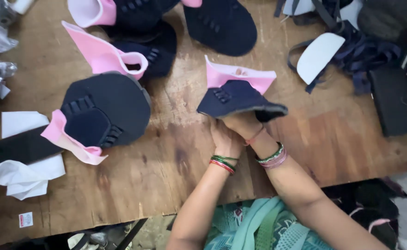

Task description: The person stuffs pink foam lining into navy fabric shoe uppers by hand, pressing the foam fully inside and shaping each upper, then sets the finished upper on the table with the others and picks up the next upper.

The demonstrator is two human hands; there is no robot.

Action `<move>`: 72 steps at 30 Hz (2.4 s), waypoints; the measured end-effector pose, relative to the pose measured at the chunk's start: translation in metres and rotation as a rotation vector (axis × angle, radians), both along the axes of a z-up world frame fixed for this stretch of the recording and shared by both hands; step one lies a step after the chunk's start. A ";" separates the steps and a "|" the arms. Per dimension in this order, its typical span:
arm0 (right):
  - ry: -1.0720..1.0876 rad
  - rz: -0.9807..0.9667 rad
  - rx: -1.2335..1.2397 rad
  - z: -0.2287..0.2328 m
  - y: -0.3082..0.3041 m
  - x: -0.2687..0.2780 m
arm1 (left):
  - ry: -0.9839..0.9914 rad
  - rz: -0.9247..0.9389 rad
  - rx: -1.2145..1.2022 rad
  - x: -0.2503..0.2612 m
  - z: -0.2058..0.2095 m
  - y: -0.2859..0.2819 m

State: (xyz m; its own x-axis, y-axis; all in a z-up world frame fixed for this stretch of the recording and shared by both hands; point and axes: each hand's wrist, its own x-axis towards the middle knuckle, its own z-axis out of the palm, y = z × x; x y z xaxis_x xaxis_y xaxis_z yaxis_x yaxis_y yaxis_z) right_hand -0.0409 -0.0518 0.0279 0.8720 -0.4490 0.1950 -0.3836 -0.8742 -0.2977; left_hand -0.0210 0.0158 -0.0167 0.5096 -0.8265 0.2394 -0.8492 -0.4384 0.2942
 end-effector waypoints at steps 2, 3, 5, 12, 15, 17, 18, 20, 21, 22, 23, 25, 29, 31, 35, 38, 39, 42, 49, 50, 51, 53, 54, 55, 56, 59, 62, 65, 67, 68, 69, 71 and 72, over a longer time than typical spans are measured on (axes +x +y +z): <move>-0.322 -0.079 -0.367 0.030 -0.003 0.019 | -0.009 0.006 0.069 -0.002 -0.003 0.006; -0.320 -0.082 -0.365 0.021 -0.013 0.027 | -0.008 0.003 0.071 -0.004 -0.006 0.008; -0.288 -0.272 -0.500 0.003 -0.033 0.043 | -0.012 -0.004 0.144 -0.008 -0.009 0.014; -0.308 -0.212 -0.476 -0.001 -0.057 0.043 | 0.042 -0.072 0.162 0.010 0.013 -0.003; -0.294 -0.181 -0.441 -0.003 -0.055 0.029 | 0.053 -0.088 0.261 0.008 0.030 0.000; -0.309 -0.169 -0.447 0.005 -0.068 0.027 | 0.032 -0.113 0.215 0.017 0.038 -0.012; -0.312 -0.161 -0.449 0.006 -0.076 0.025 | 0.028 -0.126 0.193 0.021 0.039 -0.021; -0.276 -0.155 -0.386 -0.009 -0.064 0.009 | 0.058 -0.159 0.218 0.016 0.031 -0.009; -0.278 -0.143 -0.376 -0.012 -0.068 0.010 | 0.056 -0.166 0.207 0.021 0.030 -0.012; -0.279 -0.131 -0.366 -0.013 -0.073 0.011 | 0.055 -0.172 0.197 0.027 0.031 -0.014; -0.283 -0.124 -0.362 -0.013 -0.081 0.012 | 0.050 -0.184 0.180 0.034 0.032 -0.022; -0.270 -0.100 -0.334 -0.023 -0.088 0.005 | 0.063 -0.201 0.166 0.040 0.027 -0.025; -0.259 -0.030 -0.271 -0.079 -0.107 -0.034 | 0.082 -0.207 0.141 0.054 0.023 -0.020; -0.257 0.003 -0.249 -0.054 -0.100 -0.014 | 0.085 -0.212 0.119 0.061 0.022 -0.021; -0.254 0.074 -0.195 -0.036 -0.095 0.011 | 0.094 -0.216 0.085 0.070 0.020 -0.016; -0.231 0.133 -0.145 -0.037 -0.090 0.000 | 0.122 -0.214 0.064 0.060 0.021 -0.008; -0.236 0.154 -0.153 -0.025 -0.096 0.002 | 0.113 -0.208 0.045 0.054 0.031 -0.008; -0.238 0.205 -0.130 0.002 -0.090 0.000 | -0.196 -0.094 -0.324 0.046 0.043 -0.001; -0.205 0.314 -0.050 0.034 -0.056 -0.030 | 0.644 -0.177 -0.362 0.078 0.018 -0.005; -0.214 0.318 -0.050 0.037 -0.054 -0.031 | 0.853 -0.094 -0.822 0.084 0.024 -0.002; -0.207 0.329 -0.039 0.033 -0.051 -0.036 | 0.858 -0.093 -0.822 0.073 0.046 -0.009; -0.197 0.353 -0.020 0.026 -0.038 -0.037 | 0.472 -0.051 -0.602 0.056 0.089 -0.022; -0.195 0.353 -0.023 0.016 -0.033 -0.035 | 0.473 -0.051 -0.606 0.056 0.074 -0.038; -0.093 0.232 0.015 0.006 -0.027 -0.035 | 0.136 -0.019 -0.372 0.054 0.059 -0.054; 0.011 0.111 0.053 -0.004 -0.022 -0.035 | -0.197 0.013 -0.133 0.051 0.045 -0.069; 0.050 0.076 0.024 0.003 -0.015 -0.033 | -0.107 0.142 -0.113 0.066 0.035 -0.098; 0.097 0.083 -0.032 0.017 0.000 -0.026 | -0.055 -0.011 -0.018 0.091 0.008 -0.089; -0.101 0.156 -0.065 -0.012 -0.007 -0.034 | 0.132 -0.172 -0.705 0.091 -0.001 -0.035; -0.187 0.180 -0.041 -0.018 -0.005 -0.035 | 0.122 -0.146 -0.628 0.091 0.002 -0.038; -0.270 0.202 -0.017 -0.021 -0.002 -0.036 | 0.115 -0.121 -0.549 0.091 0.004 -0.037; -0.273 0.204 -0.018 -0.014 0.000 -0.032 | 0.112 -0.121 -0.551 0.091 0.008 -0.038; -0.048 0.065 -0.064 0.002 0.004 -0.023 | 0.082 -0.045 -0.337 0.092 0.016 -0.042; -0.052 0.066 -0.068 0.004 0.000 -0.025 | 0.077 -0.044 -0.340 0.096 0.027 -0.031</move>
